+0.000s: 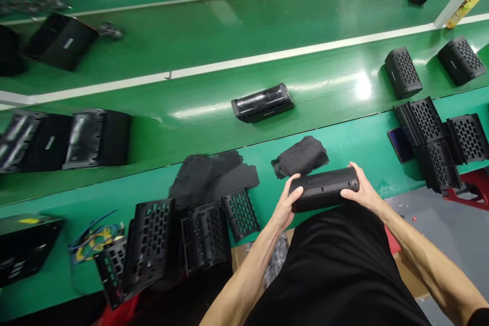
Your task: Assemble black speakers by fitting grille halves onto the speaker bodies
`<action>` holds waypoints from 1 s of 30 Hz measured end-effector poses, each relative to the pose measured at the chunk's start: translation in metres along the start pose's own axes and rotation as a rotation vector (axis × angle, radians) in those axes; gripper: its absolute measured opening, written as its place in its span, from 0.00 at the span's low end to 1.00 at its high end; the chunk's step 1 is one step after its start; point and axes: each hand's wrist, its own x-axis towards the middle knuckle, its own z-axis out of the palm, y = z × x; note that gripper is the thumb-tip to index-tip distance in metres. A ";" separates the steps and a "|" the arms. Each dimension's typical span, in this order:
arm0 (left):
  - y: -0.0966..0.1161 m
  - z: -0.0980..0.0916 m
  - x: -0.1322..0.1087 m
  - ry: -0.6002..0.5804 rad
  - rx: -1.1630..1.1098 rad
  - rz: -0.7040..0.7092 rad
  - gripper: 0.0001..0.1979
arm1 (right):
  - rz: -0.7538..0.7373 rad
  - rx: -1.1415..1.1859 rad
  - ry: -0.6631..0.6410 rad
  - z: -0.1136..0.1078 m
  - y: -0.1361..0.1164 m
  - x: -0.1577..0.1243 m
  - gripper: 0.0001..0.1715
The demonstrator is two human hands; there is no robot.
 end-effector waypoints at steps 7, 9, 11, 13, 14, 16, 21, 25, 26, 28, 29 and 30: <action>0.009 0.001 0.001 -0.009 -0.004 -0.097 0.39 | 0.158 0.153 0.072 -0.001 -0.006 0.014 0.57; 0.013 -0.003 -0.003 -0.045 -0.005 -0.057 0.43 | 0.193 0.219 -0.001 -0.007 -0.005 0.013 0.61; 0.014 -0.007 -0.005 -0.044 -0.004 -0.003 0.45 | 0.147 0.218 -0.058 -0.011 -0.005 0.009 0.63; 0.014 -0.007 -0.006 -0.017 -0.002 -0.008 0.43 | 0.110 0.163 -0.051 -0.013 -0.004 0.004 0.59; 0.013 -0.007 -0.005 -0.009 -0.006 -0.041 0.43 | 0.120 0.139 -0.029 -0.014 -0.004 0.002 0.56; 0.012 -0.005 -0.005 -0.023 -0.028 -0.119 0.45 | 0.190 0.135 -0.010 -0.016 -0.002 -0.001 0.51; 0.016 -0.007 -0.009 -0.189 -0.043 -0.098 0.61 | 0.255 0.214 -0.149 -0.021 0.009 -0.009 0.65; 0.027 -0.008 0.009 -0.215 0.018 0.006 0.57 | 0.201 0.242 -0.040 -0.018 0.009 0.009 0.59; 0.030 -0.007 0.016 -0.201 0.015 0.044 0.54 | 0.188 0.279 -0.012 -0.018 0.004 0.021 0.57; 0.036 -0.003 0.032 -0.079 0.085 0.159 0.44 | 0.158 0.349 0.049 -0.025 -0.012 0.052 0.55; 0.038 -0.002 0.039 0.020 0.155 0.217 0.37 | 0.139 0.377 0.080 -0.031 -0.024 0.072 0.52; 0.041 -0.004 0.044 0.145 0.258 0.270 0.30 | 0.116 0.403 0.114 -0.037 -0.037 0.095 0.48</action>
